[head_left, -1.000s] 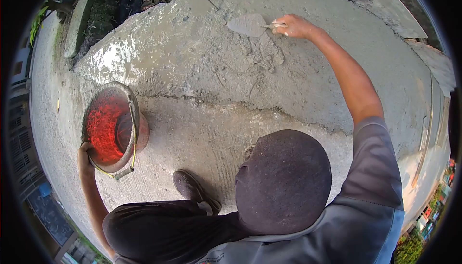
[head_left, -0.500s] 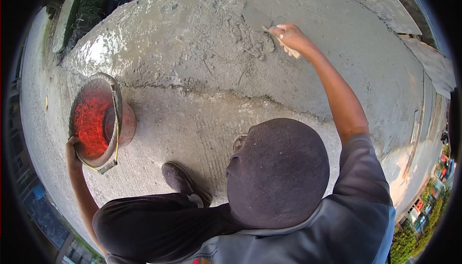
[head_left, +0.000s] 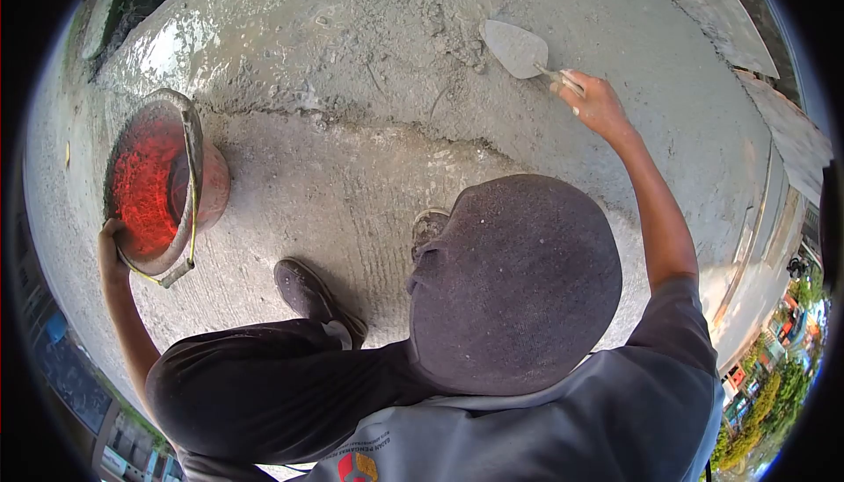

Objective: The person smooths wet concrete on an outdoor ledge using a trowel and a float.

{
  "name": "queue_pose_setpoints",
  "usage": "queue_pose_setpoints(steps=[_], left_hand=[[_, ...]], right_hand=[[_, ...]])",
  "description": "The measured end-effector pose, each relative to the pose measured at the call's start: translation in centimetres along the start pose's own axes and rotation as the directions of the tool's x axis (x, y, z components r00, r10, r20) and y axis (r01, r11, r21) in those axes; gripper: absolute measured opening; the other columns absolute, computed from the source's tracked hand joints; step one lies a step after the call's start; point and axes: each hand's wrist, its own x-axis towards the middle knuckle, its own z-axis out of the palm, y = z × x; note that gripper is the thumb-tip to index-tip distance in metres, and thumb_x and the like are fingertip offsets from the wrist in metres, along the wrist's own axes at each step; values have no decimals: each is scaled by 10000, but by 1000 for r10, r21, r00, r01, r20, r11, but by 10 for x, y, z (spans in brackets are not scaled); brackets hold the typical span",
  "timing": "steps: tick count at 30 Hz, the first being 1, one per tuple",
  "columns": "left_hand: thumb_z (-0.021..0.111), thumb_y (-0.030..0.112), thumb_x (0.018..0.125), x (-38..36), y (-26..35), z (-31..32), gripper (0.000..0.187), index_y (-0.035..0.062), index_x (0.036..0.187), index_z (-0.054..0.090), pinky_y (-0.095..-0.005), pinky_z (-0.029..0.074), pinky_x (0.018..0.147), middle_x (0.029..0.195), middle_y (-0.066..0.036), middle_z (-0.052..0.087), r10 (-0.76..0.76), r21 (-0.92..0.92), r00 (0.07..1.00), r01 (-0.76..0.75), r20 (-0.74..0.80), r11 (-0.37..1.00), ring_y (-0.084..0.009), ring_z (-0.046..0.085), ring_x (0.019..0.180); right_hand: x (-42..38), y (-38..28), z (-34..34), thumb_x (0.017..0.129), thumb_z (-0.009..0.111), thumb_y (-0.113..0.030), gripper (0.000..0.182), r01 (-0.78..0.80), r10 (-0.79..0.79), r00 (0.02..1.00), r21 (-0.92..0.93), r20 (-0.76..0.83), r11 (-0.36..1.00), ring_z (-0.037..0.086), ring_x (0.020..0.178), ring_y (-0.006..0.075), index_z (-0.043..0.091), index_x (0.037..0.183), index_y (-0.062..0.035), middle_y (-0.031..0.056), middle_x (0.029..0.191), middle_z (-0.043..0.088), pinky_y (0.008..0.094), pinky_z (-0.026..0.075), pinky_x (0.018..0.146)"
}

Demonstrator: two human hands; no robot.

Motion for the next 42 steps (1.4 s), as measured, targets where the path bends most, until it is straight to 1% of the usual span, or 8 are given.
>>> queue_pose_setpoints(steps=[3, 10, 12, 15, 24, 29, 38, 42], left_hand=[[577, 137, 832, 4, -1, -3, 102, 103, 736, 591, -273, 442, 642, 726, 39, 545, 8, -6, 1000, -8, 10, 1000, -106, 520, 662], [563, 140, 847, 4, 2, 3, 152, 131, 696, 548, -266, 406, 597, 685, 58, 506, 39, -10, 999, -39, -23, 999, -87, 481, 620], [555, 146, 849, 2, 5, 4, 163, 134, 686, 540, -266, 395, 590, 678, 63, 494, 58, 22, 998, -58, -9, 998, -82, 469, 614], [549, 155, 846, -10, 2, 10, 166, 136, 680, 540, -264, 380, 582, 673, 64, 488, 38, 40, 999, -36, -39, 999, -78, 460, 612], [549, 126, 797, -8, -7, 12, 140, 113, 658, 553, -271, 374, 529, 650, 44, 504, 43, -60, 994, -49, -105, 997, -87, 466, 574], [552, 117, 793, -9, -5, 14, 126, 104, 667, 558, -279, 370, 519, 666, 40, 503, 36, -75, 991, -46, -126, 996, -95, 469, 572], [544, 138, 821, -9, -8, 9, 141, 112, 684, 564, -264, 391, 560, 679, 45, 516, 38, -61, 997, -43, -73, 997, -86, 487, 601], [543, 145, 828, -15, 3, 18, 143, 112, 691, 570, -264, 402, 562, 687, 38, 538, 25, -40, 996, -29, -85, 999, -89, 502, 605]], right_hand=[[-19, -4, 8, 901, 644, -388, 426, -49, 48, 994, 7, 98, 999, 663, 741, 282, 678, 1169, -57, 166, 837, 686, 395, 502, 697], [-16, 10, -16, 855, 680, -332, 413, 377, -379, 924, -273, 48, 885, 678, 793, 296, 680, 1189, -89, 151, 973, 704, 400, 529, 747], [-7, 8, -29, 824, 706, -289, 414, 422, -389, 904, -227, 177, 878, 664, 727, 254, 679, 1186, -90, 148, 949, 703, 376, 516, 696], [11, -13, -50, 782, 713, -297, 402, 165, -84, 868, -125, 489, 978, 660, 730, 212, 717, 1110, -63, 103, 872, 699, 365, 533, 721], [99, -60, -65, 764, 698, -315, 353, 231, -153, 771, -47, 619, 972, 599, 593, 174, 742, 978, -38, 82, 707, 644, 336, 474, 485], [115, -121, -105, 800, 663, -320, 305, 185, -207, 937, 104, 281, 977, 560, 508, 162, 710, 902, -37, 61, 612, 583, 339, 444, 472], [86, -74, -41, 826, 693, -368, 410, 521, -473, 849, -227, 236, 823, 681, 847, 314, 696, 1113, -75, 147, 910, 702, 436, 519, 773], [100, -80, -35, 840, 660, -372, 417, 502, -434, 861, -313, 264, 806, 678, 922, 340, 684, 1168, -114, 151, 971, 709, 440, 525, 812]])
